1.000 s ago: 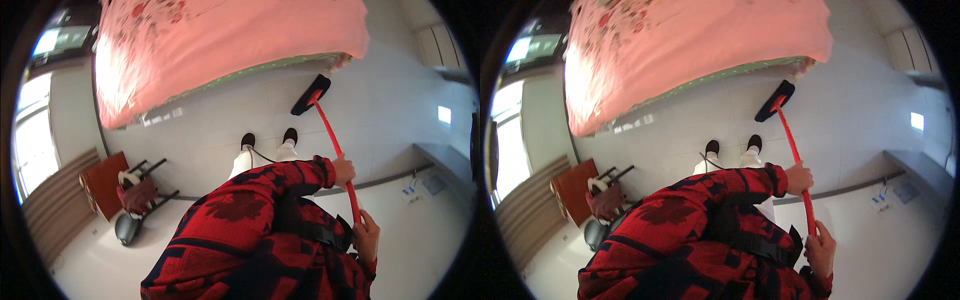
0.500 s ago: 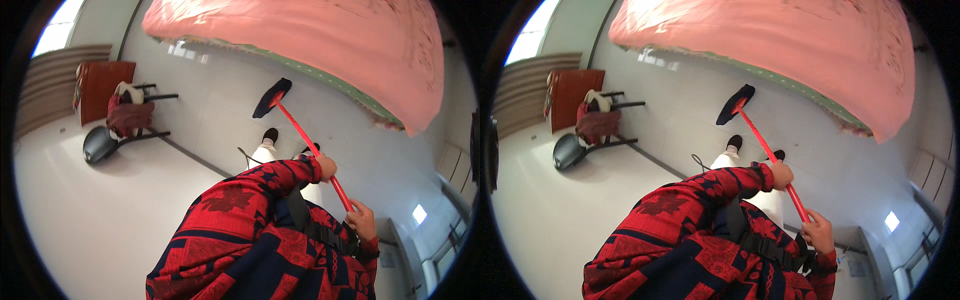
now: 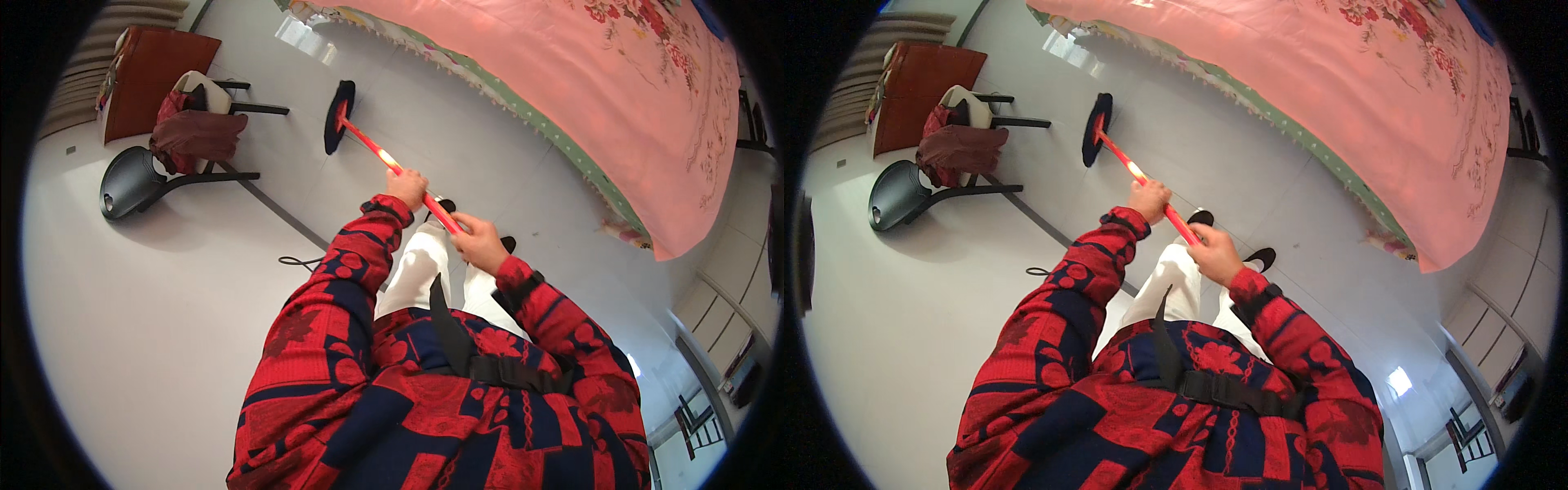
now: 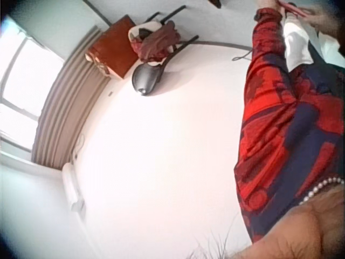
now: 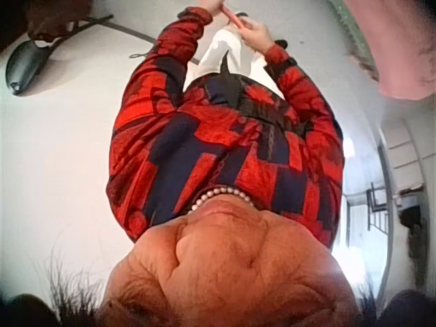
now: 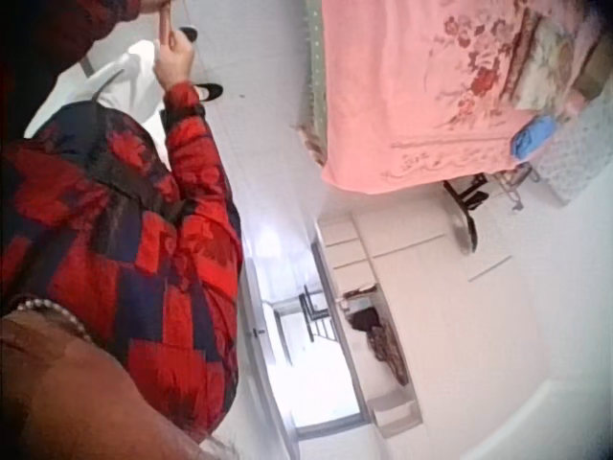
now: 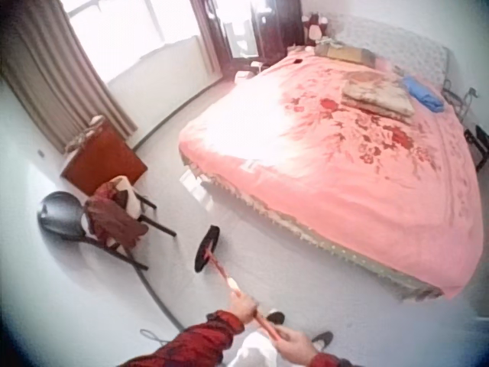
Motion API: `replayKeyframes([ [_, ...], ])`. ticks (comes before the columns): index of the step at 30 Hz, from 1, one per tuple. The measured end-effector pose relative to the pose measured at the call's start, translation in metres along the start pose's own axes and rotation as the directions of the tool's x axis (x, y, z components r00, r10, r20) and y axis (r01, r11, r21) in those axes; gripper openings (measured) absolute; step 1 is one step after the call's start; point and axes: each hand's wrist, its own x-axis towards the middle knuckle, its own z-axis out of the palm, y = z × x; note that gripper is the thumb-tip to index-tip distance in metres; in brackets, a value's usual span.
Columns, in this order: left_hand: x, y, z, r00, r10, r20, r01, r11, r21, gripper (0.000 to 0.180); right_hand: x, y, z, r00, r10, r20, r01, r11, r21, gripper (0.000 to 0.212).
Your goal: The person sweeps the tiled floor of a bedroom using a red-handled broom. They move the broom back and forth across the floor, covering areas near a bed, a cabinet, and a foot bath machine.
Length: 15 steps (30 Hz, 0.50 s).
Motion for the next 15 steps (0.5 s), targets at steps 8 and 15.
replayKeyframes([
  [8,0.010,0.029,-0.001,0.978,-0.206,-0.031,0.196,0.963,-0.184,0.034,0.023,0.002,-0.002,0.992,0.072,-0.107,-0.070,0.997,0.023,0.029],
  [15,0.023,0.163,0.022,0.992,-0.048,0.115,0.068,0.981,-0.180,0.030,-0.106,0.013,-0.087,0.924,0.346,-0.163,-0.330,0.936,0.118,0.038],
])
